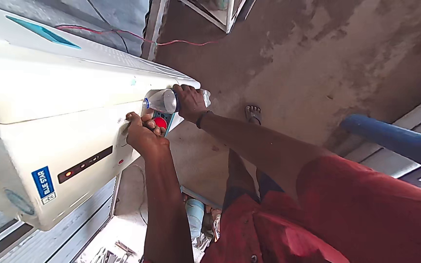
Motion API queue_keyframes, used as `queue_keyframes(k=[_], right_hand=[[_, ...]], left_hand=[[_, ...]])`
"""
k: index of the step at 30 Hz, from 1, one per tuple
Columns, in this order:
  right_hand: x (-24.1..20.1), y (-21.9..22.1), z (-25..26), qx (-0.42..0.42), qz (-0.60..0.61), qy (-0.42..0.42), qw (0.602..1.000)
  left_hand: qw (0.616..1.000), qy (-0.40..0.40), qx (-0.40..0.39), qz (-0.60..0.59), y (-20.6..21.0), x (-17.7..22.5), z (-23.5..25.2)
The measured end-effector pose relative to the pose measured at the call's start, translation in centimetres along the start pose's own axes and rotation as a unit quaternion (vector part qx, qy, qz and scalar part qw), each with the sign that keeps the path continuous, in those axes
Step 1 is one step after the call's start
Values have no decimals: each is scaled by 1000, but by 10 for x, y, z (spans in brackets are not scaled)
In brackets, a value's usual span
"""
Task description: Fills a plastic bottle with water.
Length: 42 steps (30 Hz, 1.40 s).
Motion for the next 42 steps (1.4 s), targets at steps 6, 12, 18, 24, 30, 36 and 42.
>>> queue_keyframes(k=[6,12,18,24,30,36,42], right_hand=[[-8,-7,-7,-12,21,-14,1000],[-13,-10,-10,2,2,-11,1000],[-13,-8,-9,-6,-16,4,1000],[-12,-7,-7,9,-17,-1,1000],[-8,-5,-7,0,0,-11,1000],[-6,-4,-5,8,-2,-18,1000],[-4,-4,-4,14,-2,-21,1000]], left_hand=[[999,17,-24,14,0,4,0],[1000,-17,18,-16,-4,-1,1],[999,-29,37,-17,-6,0,0],[999,-30,35,-17,-7,-2,2],[1000,-16,15,0,-6,-3,-2],[1000,6,-2,6,-3,1,-7],[1000,-3,11,18,-3,2,-4]])
Point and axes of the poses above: each hand's wrist, its own z-axis towards the middle knuckle, its own y-axis out of the palm, x = y × z, the point moved 9 cm from there along z, towards the middle knuckle, and after that the axes turned 11 degrees about -x, right-handed, at the moved point
